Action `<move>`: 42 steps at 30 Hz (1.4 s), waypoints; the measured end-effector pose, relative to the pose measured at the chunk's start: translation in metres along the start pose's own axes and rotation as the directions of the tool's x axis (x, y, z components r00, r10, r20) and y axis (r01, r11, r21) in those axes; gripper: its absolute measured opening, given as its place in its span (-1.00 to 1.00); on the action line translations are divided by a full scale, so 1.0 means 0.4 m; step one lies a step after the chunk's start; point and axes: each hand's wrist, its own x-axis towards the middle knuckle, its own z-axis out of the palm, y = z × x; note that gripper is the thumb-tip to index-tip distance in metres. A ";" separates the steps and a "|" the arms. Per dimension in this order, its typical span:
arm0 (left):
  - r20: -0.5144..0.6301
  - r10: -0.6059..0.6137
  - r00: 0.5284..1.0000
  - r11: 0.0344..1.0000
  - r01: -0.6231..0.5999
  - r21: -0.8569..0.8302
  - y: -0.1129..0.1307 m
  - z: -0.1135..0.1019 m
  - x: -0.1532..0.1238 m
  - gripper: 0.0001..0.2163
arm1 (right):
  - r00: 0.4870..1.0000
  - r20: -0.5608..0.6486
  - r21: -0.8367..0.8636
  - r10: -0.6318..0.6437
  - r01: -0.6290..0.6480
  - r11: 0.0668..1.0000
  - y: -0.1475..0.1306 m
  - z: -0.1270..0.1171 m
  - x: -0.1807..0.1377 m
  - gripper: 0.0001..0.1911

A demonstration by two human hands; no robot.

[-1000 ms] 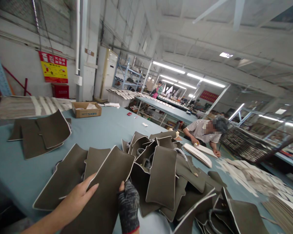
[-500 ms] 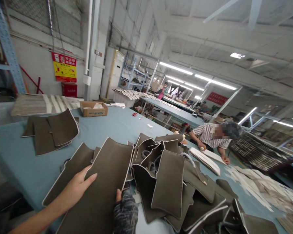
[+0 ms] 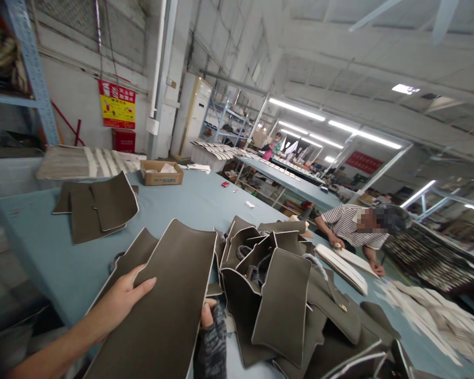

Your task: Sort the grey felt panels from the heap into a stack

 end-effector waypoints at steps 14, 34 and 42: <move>0.180 -0.133 0.975 0.970 0.165 -0.177 -0.028 0.005 -0.009 -0.40 | 0.892 0.431 0.199 0.137 -0.242 0.950 -0.033 -0.063 -0.014 -0.73; 0.436 -0.272 0.858 0.916 0.091 0.391 -0.252 0.360 -0.079 -0.82 | 0.921 0.067 -0.148 0.384 -0.372 0.916 0.086 -0.242 -0.133 -0.61; 0.423 -0.177 0.889 0.881 -0.049 0.471 -0.308 0.373 -0.087 -0.95 | 0.903 -0.020 -0.127 0.429 -0.428 0.895 0.179 -0.292 -0.142 -0.53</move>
